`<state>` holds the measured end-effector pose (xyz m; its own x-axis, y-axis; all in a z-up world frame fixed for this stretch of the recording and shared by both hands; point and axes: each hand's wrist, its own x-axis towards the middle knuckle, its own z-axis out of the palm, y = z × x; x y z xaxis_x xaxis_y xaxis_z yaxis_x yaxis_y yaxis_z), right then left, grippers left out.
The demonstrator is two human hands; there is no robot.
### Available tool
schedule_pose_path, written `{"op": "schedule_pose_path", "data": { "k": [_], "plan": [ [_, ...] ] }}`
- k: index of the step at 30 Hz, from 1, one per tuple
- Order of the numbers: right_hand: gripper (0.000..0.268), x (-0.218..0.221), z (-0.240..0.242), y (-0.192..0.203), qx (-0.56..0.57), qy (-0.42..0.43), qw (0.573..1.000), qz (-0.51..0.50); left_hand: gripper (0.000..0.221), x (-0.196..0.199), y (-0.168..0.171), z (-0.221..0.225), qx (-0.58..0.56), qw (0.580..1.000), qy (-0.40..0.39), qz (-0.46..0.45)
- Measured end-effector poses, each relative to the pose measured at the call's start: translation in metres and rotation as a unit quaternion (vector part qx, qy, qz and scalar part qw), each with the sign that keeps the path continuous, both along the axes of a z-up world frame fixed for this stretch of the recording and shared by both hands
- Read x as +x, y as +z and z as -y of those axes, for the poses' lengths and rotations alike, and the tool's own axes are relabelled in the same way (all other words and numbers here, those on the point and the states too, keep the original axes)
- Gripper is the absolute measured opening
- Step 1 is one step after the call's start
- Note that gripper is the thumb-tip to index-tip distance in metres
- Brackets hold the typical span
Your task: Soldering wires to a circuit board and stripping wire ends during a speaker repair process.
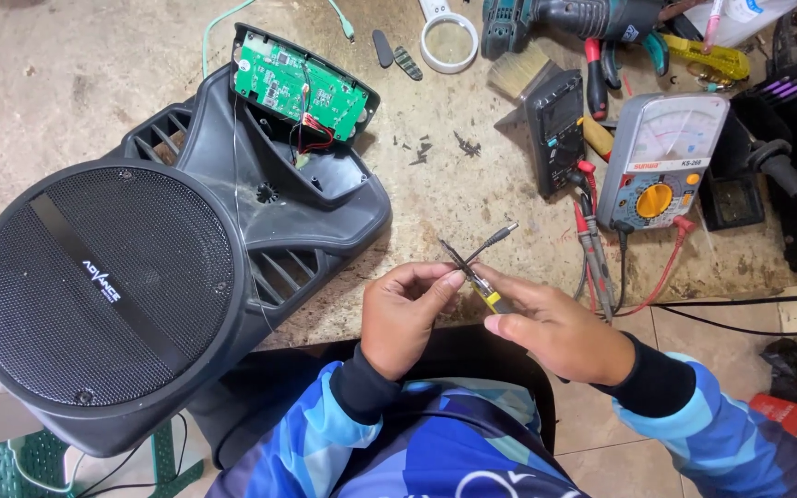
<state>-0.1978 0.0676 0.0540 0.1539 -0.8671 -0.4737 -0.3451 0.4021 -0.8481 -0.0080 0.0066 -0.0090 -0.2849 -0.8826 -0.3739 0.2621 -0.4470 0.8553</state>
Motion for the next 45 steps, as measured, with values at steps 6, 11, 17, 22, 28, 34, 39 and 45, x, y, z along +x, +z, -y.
{"op": "schedule_pose_path", "data": {
  "k": [6, 11, 17, 22, 28, 34, 39, 45],
  "plan": [
    [0.064, 0.002, 0.002, 0.0, -0.011, -0.002, 1.0, -0.013, 0.028, -0.001, 0.0, 0.001, 0.011, 1.0, -0.003, 0.017],
    [0.067, -0.006, 0.001, -0.016, 0.032, 0.009, 0.999, -0.026, 0.028, -0.006, -0.007, -0.001, 0.015, 1.0, 0.008, 0.025],
    [0.065, 0.002, 0.015, -0.009, 0.046, -0.002, 0.999, 0.016, 0.025, -0.008, -0.005, 0.006, 0.01, 0.999, 0.008, 0.043],
    [0.075, 0.003, 0.017, 0.016, 0.05, 0.001, 0.999, 0.014, 0.027, 0.005, -0.012, -0.001, 0.023, 0.999, -0.01, 0.036],
    [0.08, 0.001, 0.0, 0.005, -0.125, 0.057, 0.949, -0.284, 0.024, 0.03, -0.011, -0.003, 0.012, 0.992, -0.118, 0.039],
    [0.075, -0.001, 0.011, -0.03, -0.244, 0.014, 0.805, -0.541, 0.015, 0.04, -0.031, -0.012, -0.005, 0.993, -0.11, -0.037],
    [0.074, -0.007, 0.015, -0.033, -0.233, 0.01, 0.784, -0.575, 0.012, 0.045, -0.044, -0.013, 0.034, 0.996, -0.086, -0.018],
    [0.072, -0.01, 0.0, 0.023, -0.12, -0.047, 0.99, -0.063, 0.024, 0.044, 0.002, -0.006, -0.185, 0.97, -0.117, 0.107]
  ]
}}
